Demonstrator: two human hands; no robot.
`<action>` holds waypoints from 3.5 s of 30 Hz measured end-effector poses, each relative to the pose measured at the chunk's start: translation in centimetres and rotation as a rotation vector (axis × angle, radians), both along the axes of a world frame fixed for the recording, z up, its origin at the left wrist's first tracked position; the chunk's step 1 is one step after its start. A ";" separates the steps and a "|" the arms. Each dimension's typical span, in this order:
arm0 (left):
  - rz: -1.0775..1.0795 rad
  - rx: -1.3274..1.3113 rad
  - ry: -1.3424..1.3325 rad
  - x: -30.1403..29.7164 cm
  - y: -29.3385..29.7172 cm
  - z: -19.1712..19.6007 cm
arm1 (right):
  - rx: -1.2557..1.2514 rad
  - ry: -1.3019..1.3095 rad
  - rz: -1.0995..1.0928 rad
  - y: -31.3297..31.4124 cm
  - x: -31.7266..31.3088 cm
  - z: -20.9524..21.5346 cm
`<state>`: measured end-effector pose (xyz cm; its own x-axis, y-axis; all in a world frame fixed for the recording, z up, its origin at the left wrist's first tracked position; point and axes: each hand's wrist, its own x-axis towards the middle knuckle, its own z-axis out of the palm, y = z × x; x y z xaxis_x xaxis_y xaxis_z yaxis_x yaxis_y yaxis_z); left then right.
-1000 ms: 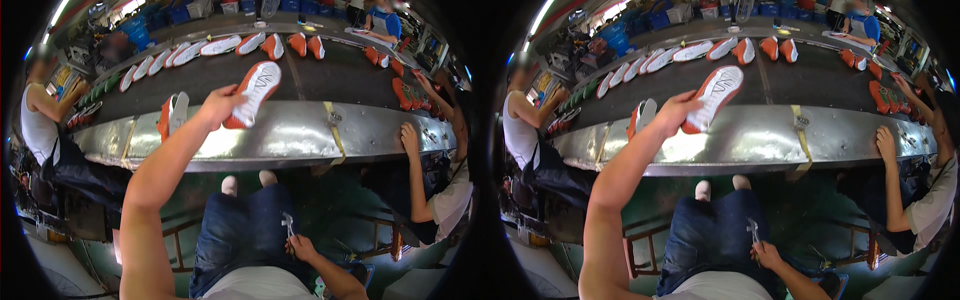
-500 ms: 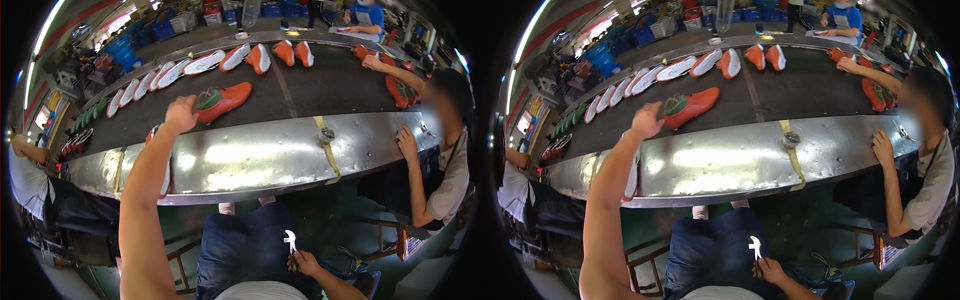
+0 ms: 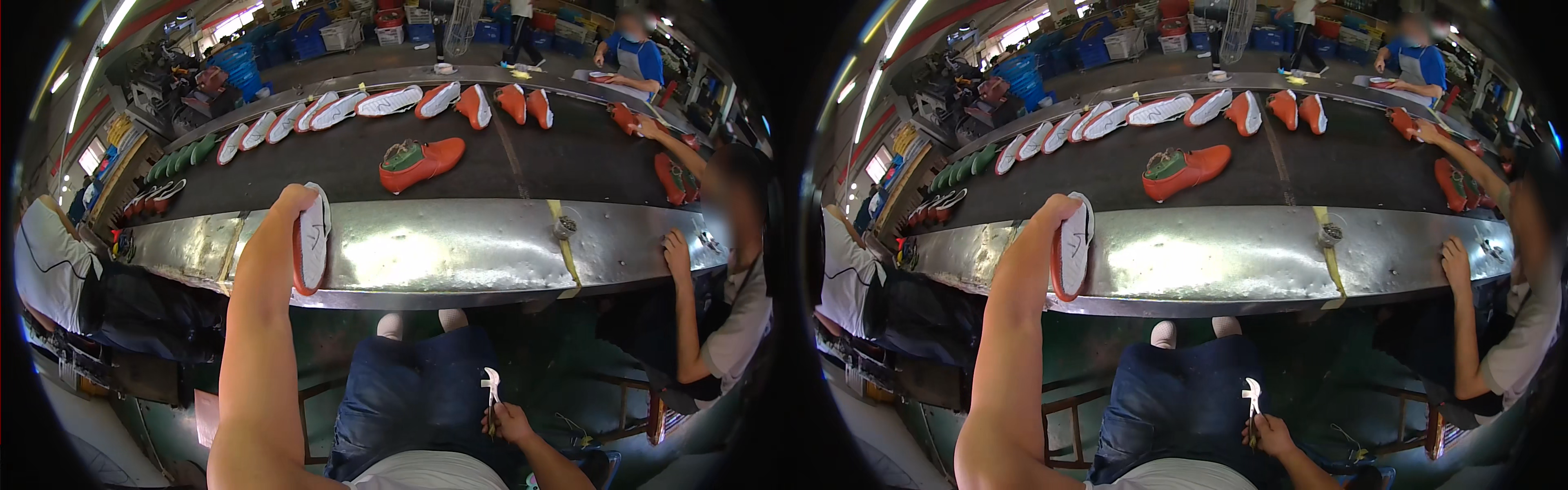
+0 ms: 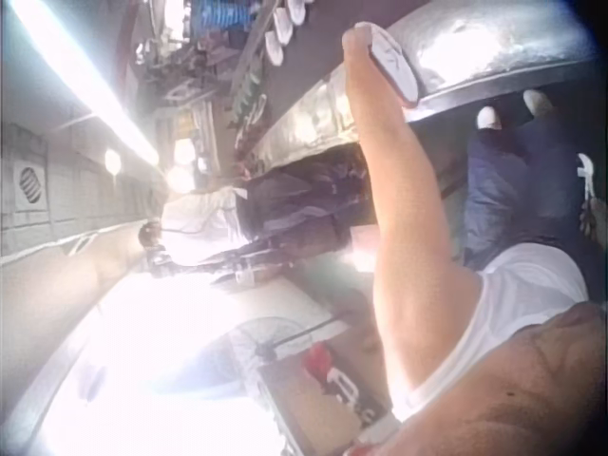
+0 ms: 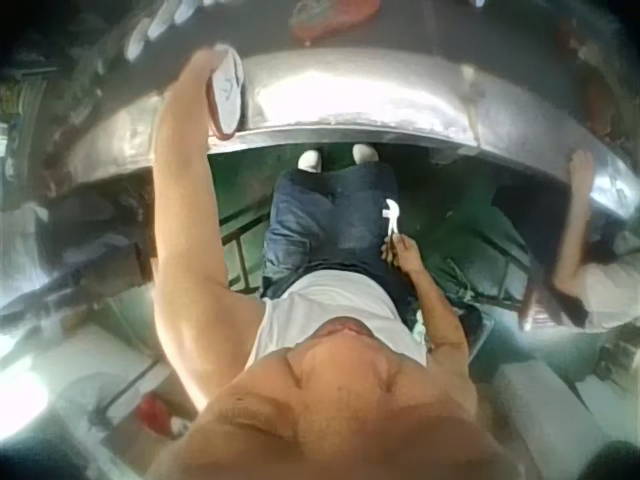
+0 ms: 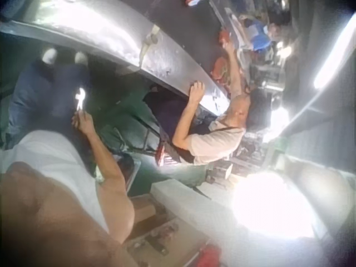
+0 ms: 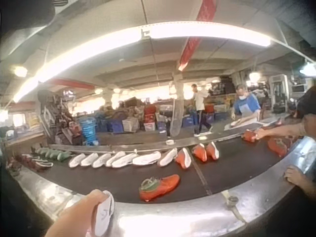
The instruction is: Trimming excess material from shoe soles using a specialized trimming tool in a factory setting.
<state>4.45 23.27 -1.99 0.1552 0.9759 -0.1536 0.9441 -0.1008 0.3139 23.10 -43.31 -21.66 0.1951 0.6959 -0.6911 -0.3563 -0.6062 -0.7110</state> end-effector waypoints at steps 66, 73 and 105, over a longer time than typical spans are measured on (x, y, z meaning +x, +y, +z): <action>-0.013 -0.649 -1.308 -11.4 -40.6 -14.1 | 0.177 -0.844 0.987 13.7 -8.7 13.3; -0.050 -0.620 -1.317 -11.3 -40.4 -14.5 | 0.392 -0.444 0.535 14.3 -9.1 16.5; -0.174 -1.421 -1.080 -7.5 -45.1 -15.4 | 0.007 -0.398 0.328 4.9 -3.7 4.8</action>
<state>-3.06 -21.86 -17.35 0.8215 0.1622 -0.5467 0.2924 0.7032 0.6481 19.45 -38.44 -16.91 0.2129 0.7688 -0.6030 0.1508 -0.6356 -0.7571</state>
